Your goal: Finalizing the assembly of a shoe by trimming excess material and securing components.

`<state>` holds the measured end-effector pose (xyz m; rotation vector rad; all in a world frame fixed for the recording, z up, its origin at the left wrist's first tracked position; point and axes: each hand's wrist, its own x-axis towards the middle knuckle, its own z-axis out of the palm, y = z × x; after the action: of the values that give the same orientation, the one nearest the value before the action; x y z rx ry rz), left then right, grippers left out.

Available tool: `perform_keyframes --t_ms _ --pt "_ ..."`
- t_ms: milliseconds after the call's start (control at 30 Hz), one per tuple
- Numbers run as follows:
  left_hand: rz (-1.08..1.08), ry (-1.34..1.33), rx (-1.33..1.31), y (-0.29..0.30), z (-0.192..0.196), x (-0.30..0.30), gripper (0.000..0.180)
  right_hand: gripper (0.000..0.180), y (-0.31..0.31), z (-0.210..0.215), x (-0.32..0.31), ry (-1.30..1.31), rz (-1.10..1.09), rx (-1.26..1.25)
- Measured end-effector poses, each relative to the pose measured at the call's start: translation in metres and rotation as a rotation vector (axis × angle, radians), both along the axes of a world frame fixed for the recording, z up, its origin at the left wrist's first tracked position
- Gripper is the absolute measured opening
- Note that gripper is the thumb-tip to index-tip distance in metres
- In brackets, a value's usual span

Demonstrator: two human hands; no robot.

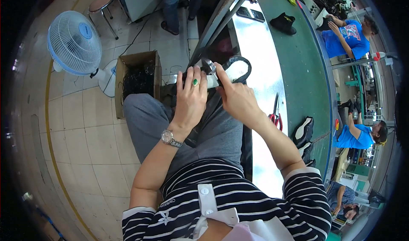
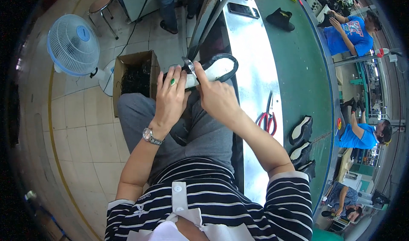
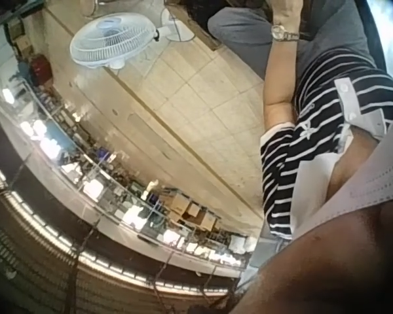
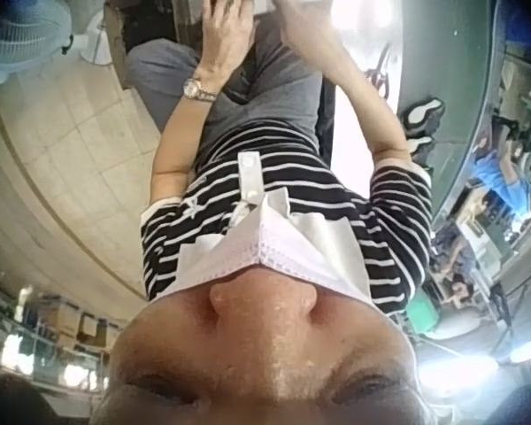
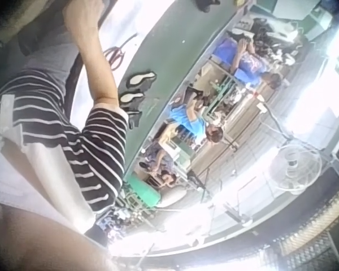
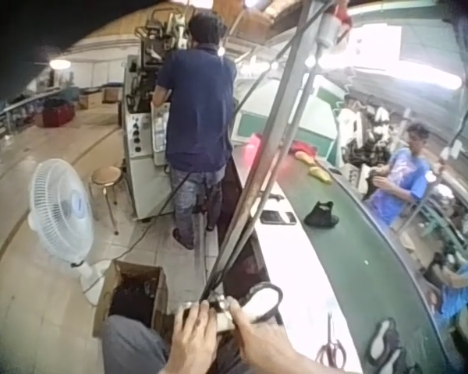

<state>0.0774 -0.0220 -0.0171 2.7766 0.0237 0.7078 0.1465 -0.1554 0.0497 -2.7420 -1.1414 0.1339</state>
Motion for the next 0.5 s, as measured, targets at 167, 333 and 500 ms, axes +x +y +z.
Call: perform_keyframes --t_ms 167,333,500 --pt "0.056 0.036 -0.396 0.017 0.015 -0.01 0.086 0.065 0.01 0.02 -0.008 0.112 -0.032 0.221" --pt "-0.014 0.138 -0.631 0.027 0.018 -0.007 0.093 0.063 0.009 -0.001 0.005 0.051 -0.014 0.032" --pt "-0.092 0.196 -0.738 0.039 0.017 -0.008 0.102 0.051 0.007 0.026 0.044 0.006 -0.015 0.116"
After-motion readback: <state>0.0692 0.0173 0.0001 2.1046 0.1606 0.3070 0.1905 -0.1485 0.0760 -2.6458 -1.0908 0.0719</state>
